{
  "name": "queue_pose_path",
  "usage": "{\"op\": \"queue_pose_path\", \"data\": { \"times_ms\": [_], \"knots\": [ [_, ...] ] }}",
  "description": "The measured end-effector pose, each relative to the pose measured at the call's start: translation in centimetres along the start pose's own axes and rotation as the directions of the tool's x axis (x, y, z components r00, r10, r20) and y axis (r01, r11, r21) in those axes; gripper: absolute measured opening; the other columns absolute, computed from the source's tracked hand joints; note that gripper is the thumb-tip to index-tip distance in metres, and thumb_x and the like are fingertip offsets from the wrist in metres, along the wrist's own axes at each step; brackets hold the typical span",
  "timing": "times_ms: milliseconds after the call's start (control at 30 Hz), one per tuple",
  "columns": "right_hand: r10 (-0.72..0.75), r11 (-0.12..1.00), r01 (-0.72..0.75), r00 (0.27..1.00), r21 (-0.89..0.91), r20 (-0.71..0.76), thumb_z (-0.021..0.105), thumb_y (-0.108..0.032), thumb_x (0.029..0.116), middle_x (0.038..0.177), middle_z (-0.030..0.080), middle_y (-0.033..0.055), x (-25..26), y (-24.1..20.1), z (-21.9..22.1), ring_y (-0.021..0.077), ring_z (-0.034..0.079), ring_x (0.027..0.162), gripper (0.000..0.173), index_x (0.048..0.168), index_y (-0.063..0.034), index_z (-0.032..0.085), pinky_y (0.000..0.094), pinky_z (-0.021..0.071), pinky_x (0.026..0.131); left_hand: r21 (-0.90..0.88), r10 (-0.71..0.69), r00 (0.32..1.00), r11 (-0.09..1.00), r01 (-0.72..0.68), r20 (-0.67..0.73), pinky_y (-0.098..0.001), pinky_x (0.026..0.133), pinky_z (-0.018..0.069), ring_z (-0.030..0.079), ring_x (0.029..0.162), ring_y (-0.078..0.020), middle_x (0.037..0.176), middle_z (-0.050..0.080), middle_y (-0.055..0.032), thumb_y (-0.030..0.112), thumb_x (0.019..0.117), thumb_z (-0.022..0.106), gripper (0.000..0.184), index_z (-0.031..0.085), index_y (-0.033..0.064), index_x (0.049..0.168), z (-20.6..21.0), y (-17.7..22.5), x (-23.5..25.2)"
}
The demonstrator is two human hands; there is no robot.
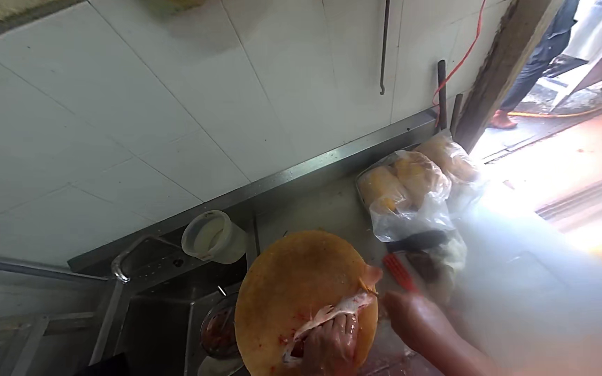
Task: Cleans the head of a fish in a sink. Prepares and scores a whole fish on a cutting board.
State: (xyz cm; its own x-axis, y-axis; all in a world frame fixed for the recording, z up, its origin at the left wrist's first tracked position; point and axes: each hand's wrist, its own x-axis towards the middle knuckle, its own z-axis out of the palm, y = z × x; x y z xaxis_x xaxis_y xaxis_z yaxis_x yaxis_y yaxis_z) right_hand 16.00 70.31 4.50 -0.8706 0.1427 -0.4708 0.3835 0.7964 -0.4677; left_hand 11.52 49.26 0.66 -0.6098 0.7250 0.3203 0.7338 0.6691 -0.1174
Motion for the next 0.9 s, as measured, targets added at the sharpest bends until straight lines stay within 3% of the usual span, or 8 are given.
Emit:
{"op": "queue_pose_path", "data": {
  "times_ms": [100,267,400,533,667,767,833,900],
  "knots": [
    [-0.12,0.992,0.12,0.993,-0.038,0.015,0.041,-0.04,0.1077,0.085,0.07,0.0137,-1.6,-1.0,-0.7,0.0359,0.073,0.084,0.037,0.104,-0.0131,0.066,0.0588,0.0577,0.07,-0.023,0.033,0.999,0.999,-0.033,0.024,-0.0325,0.051,0.055,0.068,0.064,-0.017,0.076,0.068,-0.0008,0.018,0.0954,0.06,0.017,0.076,0.0154,0.097,0.2,-0.3,0.1],
    [0.002,0.998,0.002,0.998,-0.068,0.06,0.04,-0.037,0.1075,0.097,0.072,0.0169,1.1,2.0,-0.8,0.0393,0.071,0.097,0.036,0.109,-0.0118,0.066,0.0626,0.0561,0.079,-0.035,0.114,0.993,0.993,-0.114,-0.001,-0.0302,0.047,0.0521,0.064,0.059,-0.0148,0.07,0.064,0.0002,0.014,0.097,0.057,0.018,0.073,0.0139,0.089,-0.3,0.1,-0.1],
    [-0.096,0.993,0.101,0.992,-0.057,0.08,0.042,-0.037,0.1074,0.092,0.071,0.017,0.0,1.2,-0.3,0.0398,0.071,0.091,0.034,0.108,-0.0122,0.066,0.0631,0.0559,0.075,-0.04,0.141,0.99,0.989,-0.141,0.011,-0.0308,0.047,0.0518,0.064,0.059,-0.0153,0.07,0.063,0.0005,0.016,0.0974,0.056,0.018,0.073,0.0149,0.089,0.0,-0.7,0.1],
    [0.103,0.986,-0.108,0.994,-0.125,-0.043,0.04,-0.036,0.1085,0.101,0.072,0.0185,3.0,4.6,-1.3,0.0405,0.071,0.1,0.037,0.115,-0.0114,0.066,0.0616,0.0562,0.082,-0.084,0.226,0.974,0.971,-0.223,0.021,-0.0313,0.044,0.0506,0.062,0.057,-0.0152,0.07,0.062,0.0009,0.014,0.0967,0.056,0.018,0.071,0.0159,0.086,0.3,-1.8,0.3],
    [-0.144,0.987,0.139,0.988,-0.086,-0.061,0.041,-0.034,0.108,0.085,0.07,0.0139,-0.2,2.6,0.3,0.0364,0.073,0.083,0.032,0.108,-0.0129,0.064,0.0581,0.0579,0.068,-0.188,0.287,0.956,0.943,-0.274,0.051,-0.0329,0.046,0.0522,0.063,0.058,-0.0156,0.07,0.062,0.001,0.018,0.0976,0.058,0.017,0.069,0.0163,0.085,0.4,-3.5,0.8],
    [-0.069,0.996,0.063,0.992,-0.061,-0.106,0.042,-0.034,0.1075,0.091,0.072,0.0162,0.8,5.5,1.0,0.039,0.072,0.089,0.033,0.11,-0.0126,0.067,0.062,0.0576,0.074,-0.252,0.302,0.952,0.927,-0.279,0.058,-0.0342,0.047,0.0532,0.065,0.06,-0.0151,0.072,0.064,0.0018,0.022,0.097,0.06,0.015,0.068,0.0182,0.085,0.6,-4.9,1.7],
    [-0.071,0.995,0.05,0.962,-0.088,-0.265,0.041,-0.038,0.1086,0.084,0.071,0.0128,1.4,6.0,0.3,0.035,0.073,0.082,0.036,0.105,-0.0132,0.068,0.057,0.0584,0.068,-0.286,0.318,0.947,0.913,-0.292,0.048,-0.0343,0.052,0.0558,0.066,0.063,-0.0139,0.073,0.065,0.0028,0.022,0.097,0.06,0.016,0.068,0.0185,0.083,0.7,-5.5,2.6],
    [-0.14,0.99,0.133,0.97,-0.048,-0.2,0.045,-0.035,0.1077,0.087,0.072,0.0134,0.6,4.8,0.8,0.0356,0.074,0.083,0.033,0.109,-0.0136,0.069,0.0592,0.0588,0.07,-0.335,0.322,0.944,0.899,-0.282,0.068,-0.0367,0.06,0.0596,0.069,0.069,-0.0146,0.075,0.068,0.0023,0.023,0.097,0.061,0.018,0.069,0.0178,0.082,0.6,-5.6,2.6]
  ]
}}
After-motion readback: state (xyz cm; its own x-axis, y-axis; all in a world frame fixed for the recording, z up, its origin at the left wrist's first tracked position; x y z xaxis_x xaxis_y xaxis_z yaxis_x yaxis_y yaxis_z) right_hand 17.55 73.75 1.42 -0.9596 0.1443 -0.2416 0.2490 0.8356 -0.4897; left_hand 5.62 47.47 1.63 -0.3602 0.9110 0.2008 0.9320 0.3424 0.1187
